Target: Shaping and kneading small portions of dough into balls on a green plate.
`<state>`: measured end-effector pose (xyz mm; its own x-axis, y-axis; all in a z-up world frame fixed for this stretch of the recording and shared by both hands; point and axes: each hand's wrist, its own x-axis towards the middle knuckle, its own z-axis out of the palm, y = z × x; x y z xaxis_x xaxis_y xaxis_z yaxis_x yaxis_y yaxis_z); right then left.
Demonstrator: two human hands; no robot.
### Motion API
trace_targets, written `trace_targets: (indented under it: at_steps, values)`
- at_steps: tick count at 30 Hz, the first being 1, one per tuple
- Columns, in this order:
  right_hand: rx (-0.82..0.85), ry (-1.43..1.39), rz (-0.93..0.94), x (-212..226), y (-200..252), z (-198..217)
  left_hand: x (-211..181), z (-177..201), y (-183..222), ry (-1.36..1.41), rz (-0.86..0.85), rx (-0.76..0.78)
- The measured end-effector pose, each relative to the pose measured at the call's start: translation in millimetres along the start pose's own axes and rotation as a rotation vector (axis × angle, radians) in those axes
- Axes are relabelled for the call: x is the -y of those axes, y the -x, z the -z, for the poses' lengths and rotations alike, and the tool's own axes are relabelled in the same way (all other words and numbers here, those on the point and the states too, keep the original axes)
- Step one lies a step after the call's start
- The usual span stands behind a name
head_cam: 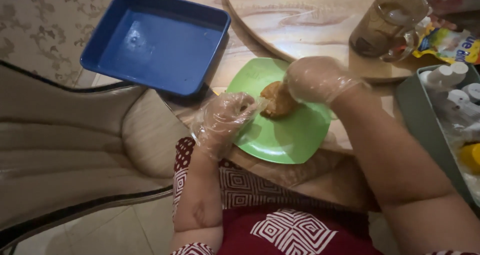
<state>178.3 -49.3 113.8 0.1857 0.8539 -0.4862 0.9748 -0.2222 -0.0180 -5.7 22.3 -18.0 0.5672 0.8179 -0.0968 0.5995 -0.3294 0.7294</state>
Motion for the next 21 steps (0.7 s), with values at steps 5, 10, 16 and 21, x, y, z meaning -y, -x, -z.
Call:
trace_targets:
  at_steps: [5,10,16,21]
  values:
    - [-0.087,-0.104,-0.055,-15.8,16.3,21.2,18.4,-16.5,9.3,0.09,-0.221,-0.173]
    - [-0.034,-0.035,-0.008,-23.8,8.7,13.1,28.5,-32.3,2.9,0.166,-0.348,-0.283]
    - [0.051,-0.18,-0.15,-3.8,25.4,25.3,8.7,-11.6,13.5,-0.113,-0.456,-0.26]
    - [0.094,-0.099,-0.114,13.0,37.4,33.6,11.7,-15.0,7.3,0.174,-0.205,-0.124]
